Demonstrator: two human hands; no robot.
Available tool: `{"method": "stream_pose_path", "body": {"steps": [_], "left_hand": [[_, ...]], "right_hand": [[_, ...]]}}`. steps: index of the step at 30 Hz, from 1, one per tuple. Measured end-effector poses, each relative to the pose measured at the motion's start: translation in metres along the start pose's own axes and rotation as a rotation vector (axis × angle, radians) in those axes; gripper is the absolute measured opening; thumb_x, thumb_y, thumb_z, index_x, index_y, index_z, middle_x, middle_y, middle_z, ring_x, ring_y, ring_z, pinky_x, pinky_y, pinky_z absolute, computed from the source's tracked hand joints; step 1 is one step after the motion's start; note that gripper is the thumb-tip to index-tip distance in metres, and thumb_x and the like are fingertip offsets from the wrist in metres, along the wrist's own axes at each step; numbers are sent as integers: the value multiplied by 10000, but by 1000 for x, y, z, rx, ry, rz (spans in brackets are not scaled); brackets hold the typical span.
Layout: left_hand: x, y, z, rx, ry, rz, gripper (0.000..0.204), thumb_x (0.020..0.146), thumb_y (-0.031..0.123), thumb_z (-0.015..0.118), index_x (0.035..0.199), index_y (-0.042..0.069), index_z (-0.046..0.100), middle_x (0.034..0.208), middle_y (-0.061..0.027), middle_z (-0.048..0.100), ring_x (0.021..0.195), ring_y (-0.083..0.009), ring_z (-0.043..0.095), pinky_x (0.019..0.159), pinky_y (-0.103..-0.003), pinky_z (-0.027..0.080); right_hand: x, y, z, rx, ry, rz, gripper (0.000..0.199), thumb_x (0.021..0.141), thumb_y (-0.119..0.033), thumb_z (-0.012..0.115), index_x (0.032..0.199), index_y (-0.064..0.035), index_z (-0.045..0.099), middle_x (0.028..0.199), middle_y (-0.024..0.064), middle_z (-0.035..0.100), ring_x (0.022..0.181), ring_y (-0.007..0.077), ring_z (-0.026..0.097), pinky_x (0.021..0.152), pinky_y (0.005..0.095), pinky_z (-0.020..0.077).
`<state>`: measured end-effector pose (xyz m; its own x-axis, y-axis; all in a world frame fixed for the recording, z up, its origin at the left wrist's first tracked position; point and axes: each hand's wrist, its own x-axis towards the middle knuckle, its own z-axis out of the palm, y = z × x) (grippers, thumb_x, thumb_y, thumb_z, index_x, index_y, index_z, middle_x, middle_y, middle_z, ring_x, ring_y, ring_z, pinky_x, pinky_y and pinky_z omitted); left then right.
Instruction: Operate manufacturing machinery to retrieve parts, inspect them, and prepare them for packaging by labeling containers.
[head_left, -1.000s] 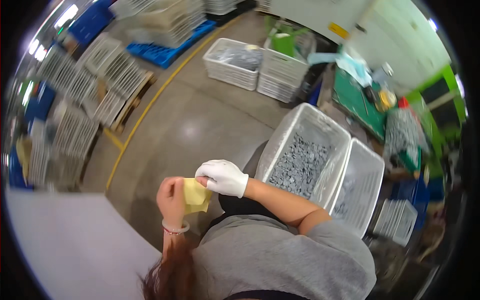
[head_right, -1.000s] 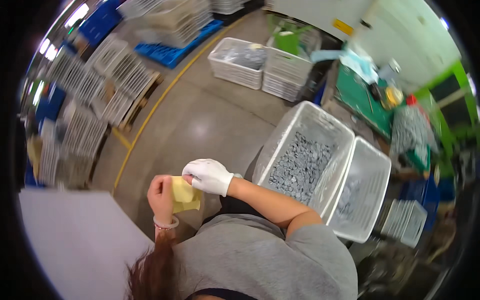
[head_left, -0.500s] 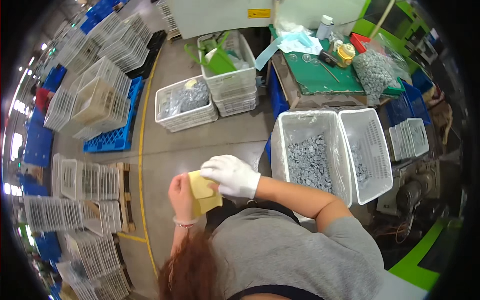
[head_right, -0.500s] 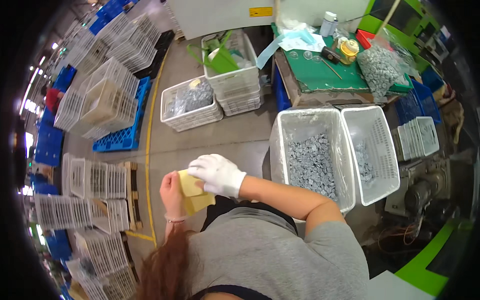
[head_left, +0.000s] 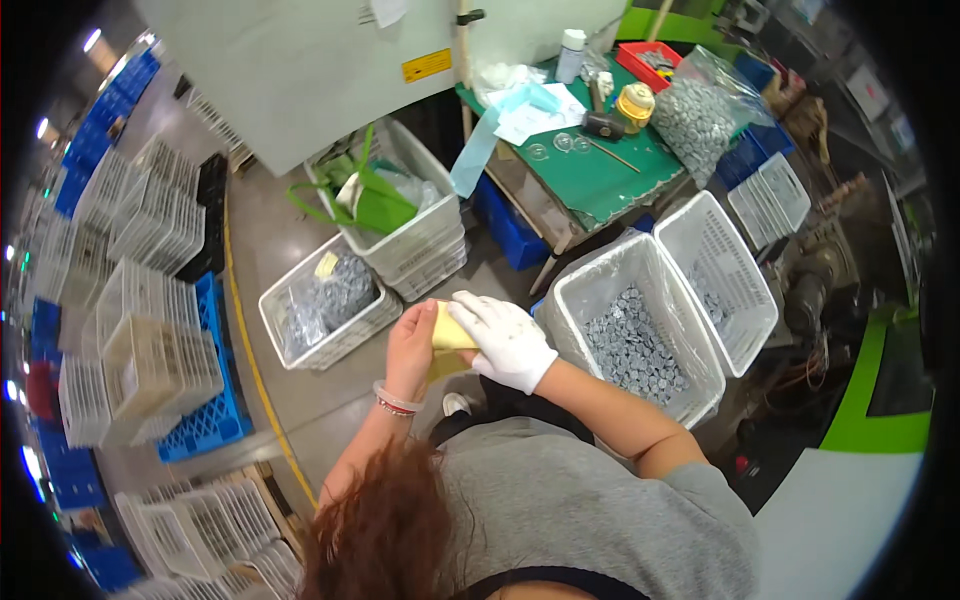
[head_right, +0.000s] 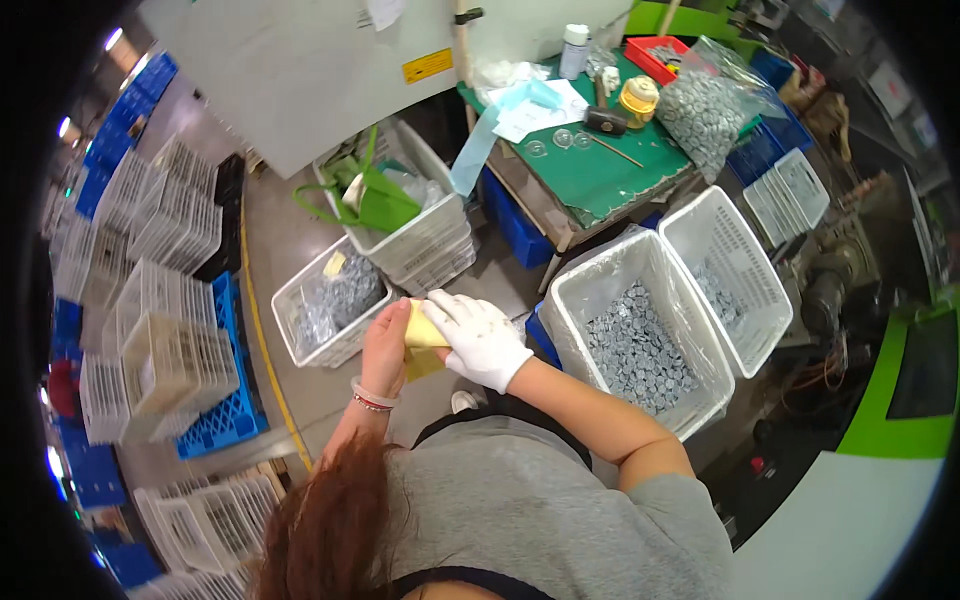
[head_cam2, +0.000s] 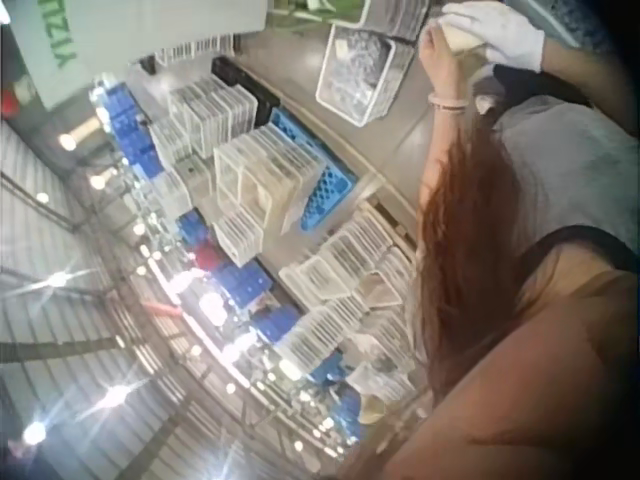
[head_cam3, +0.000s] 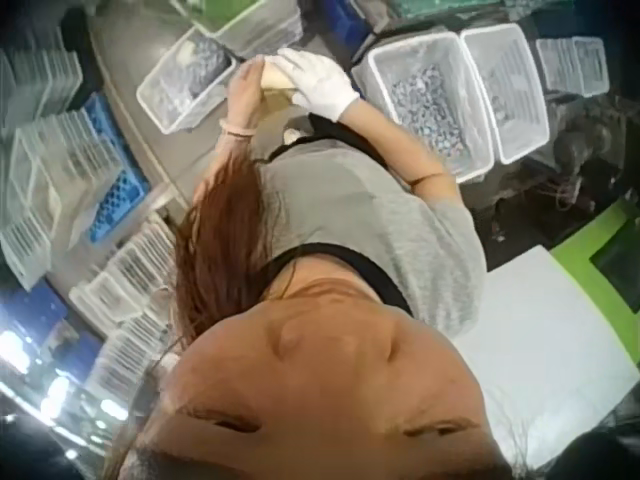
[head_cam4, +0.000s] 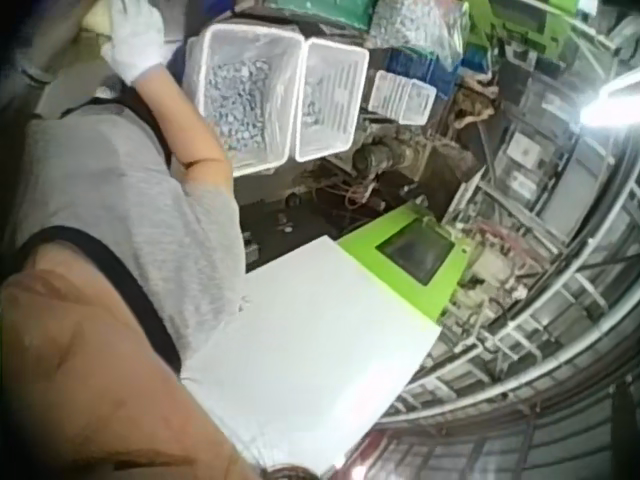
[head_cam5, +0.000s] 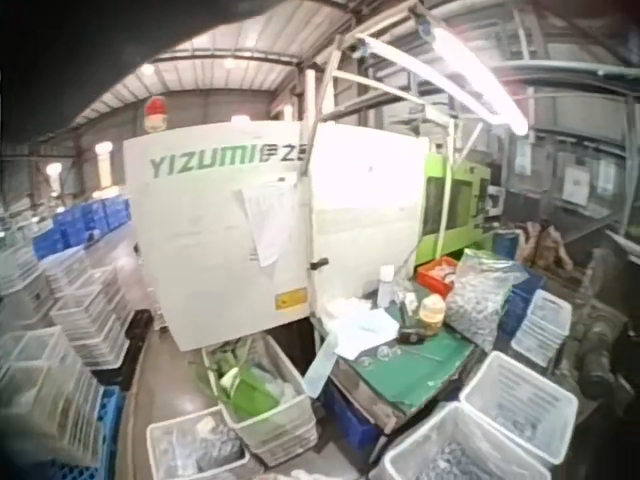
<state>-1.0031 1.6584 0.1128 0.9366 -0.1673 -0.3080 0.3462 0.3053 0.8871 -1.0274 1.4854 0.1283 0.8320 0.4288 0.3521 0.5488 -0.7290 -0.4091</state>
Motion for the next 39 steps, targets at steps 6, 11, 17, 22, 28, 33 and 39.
{"method": "stream_pose_path", "body": {"steps": [6, 11, 17, 22, 28, 33, 39], "left_hand": [[116, 5, 44, 66, -384, -110, 413, 966, 205, 550, 1310, 0, 450, 1164, -67, 597, 1008, -115, 580, 868, -268, 464], [225, 8, 112, 346, -491, -57, 329, 950, 89, 509, 1262, -16, 498, 1114, -78, 631, 992, -132, 602, 849, -271, 475], [336, -22, 177, 968, -618, 245, 283, 903, 173, 539, 1127, 8, 594, 991, -213, 648, 913, -366, 627, 783, -381, 490], [408, -67, 221, 1112, -809, 101, 282, 906, 176, 572, 1118, -8, 597, 959, -147, 663, 869, -249, 638, 799, -326, 482], [451, -129, 251, 1318, -845, 970, 275, 785, 102, 644, 1057, 74, 614, 979, -99, 593, 943, -292, 579, 874, -416, 449], [449, -155, 249, 1307, -904, 1072, 324, 783, 89, 617, 1107, 106, 608, 1052, -88, 563, 1007, -276, 545, 904, -483, 408], [440, -162, 257, 1538, -875, 1075, 411, 785, 85, 578, 1195, 105, 597, 1077, -97, 549, 1011, -293, 514, 911, -454, 406]], "right_hand": [[38, 104, 4, 77, 152, 309, 581, 794, -257, 631, 1315, -76, 446, 1255, 140, 534, 1062, 325, 567, 898, 408, 463], [66, 201, -30, 352, 118, 670, 676, 834, -373, 620, 1383, -71, 364, 1278, 196, 510, 1150, 355, 526, 970, 404, 433], [61, 307, -29, 97, 342, 611, 694, 740, -167, 649, 1375, -88, 380, 1281, 163, 522, 1115, 327, 545, 940, 390, 453], [21, 391, -12, 460, 518, 1237, 295, 869, -260, 548, 1018, -23, 641, 901, 184, 668, 882, 284, 659, 774, 344, 497], [-14, 437, 22, 444, 561, 1459, 307, 861, -275, 572, 1024, -26, 650, 931, 198, 669, 890, 325, 647, 784, 365, 491], [-18, 440, 21, 615, 645, 1554, 302, 855, -263, 588, 1006, -10, 653, 894, 200, 669, 825, 332, 650, 765, 379, 498], [-14, 462, -6, 673, 364, 1582, 379, 855, -334, 600, 951, 27, 659, 770, 125, 668, 677, 202, 639, 640, 337, 492]]}}
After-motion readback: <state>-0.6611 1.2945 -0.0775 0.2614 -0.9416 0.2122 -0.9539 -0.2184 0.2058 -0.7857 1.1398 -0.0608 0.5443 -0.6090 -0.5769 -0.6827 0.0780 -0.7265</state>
